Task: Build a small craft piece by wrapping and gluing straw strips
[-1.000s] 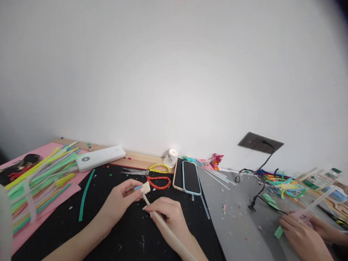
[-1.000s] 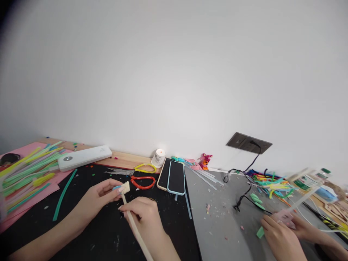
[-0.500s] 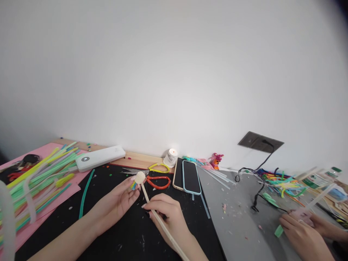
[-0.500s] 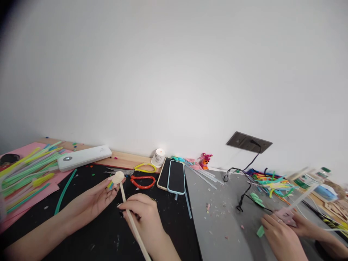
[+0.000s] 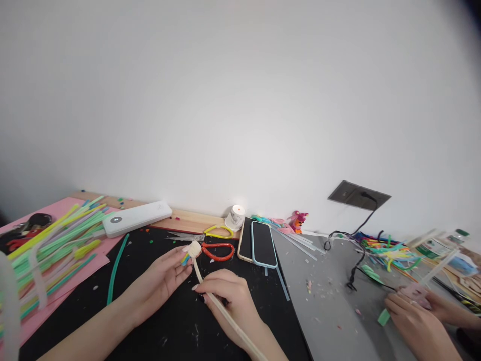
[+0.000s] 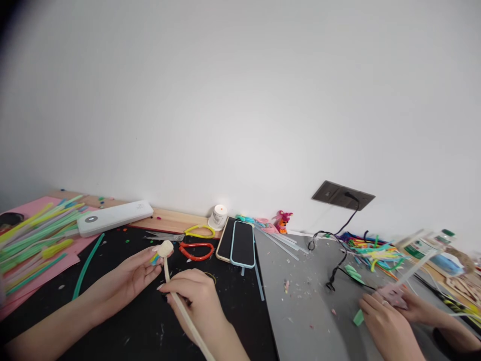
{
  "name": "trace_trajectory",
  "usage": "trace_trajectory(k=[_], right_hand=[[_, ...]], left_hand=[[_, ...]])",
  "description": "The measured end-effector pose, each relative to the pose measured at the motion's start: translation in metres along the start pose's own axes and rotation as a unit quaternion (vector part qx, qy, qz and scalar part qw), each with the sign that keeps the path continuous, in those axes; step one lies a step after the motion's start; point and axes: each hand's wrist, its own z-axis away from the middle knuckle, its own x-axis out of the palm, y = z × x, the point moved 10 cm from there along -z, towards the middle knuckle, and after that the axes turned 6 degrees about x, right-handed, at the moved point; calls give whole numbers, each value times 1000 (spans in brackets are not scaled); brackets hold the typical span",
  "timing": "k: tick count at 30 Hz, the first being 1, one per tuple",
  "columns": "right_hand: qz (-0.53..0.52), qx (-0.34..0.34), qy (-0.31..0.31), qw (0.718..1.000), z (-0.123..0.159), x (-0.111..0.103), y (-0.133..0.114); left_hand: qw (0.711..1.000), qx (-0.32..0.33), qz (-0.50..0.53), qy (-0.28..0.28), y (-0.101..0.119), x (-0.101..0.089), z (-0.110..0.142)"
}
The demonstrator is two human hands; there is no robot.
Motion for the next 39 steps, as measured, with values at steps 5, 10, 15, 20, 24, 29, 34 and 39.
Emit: trace_trajectory(k=[5,10,15,20,24,29,34,39], right_hand=[[-7,9,-2,1000,0,-1,2],[-14,-2,4,1000,0,-4,-4],[-10,-11,30,999,0,-8,-6],[2,0,71,997,3,-14,1],[15,-7,122,992,7,-21,5],[21,9,156,988,8,-27,11],[17,51,165,985,9,-30,20],[-1,87,154,984,9,-26,32]], left_hand=[[997,4,-74,-9,-1,1,1],[986,26,-160,-30,-1,1,-2],[938,95,-325,-68,8,5,-6],[890,136,-426,-91,16,17,-1],[879,134,-447,-103,13,21,1],[871,129,-451,-146,2,26,2],[861,121,-466,-165,-3,34,9],[835,153,-498,-178,3,42,13]])
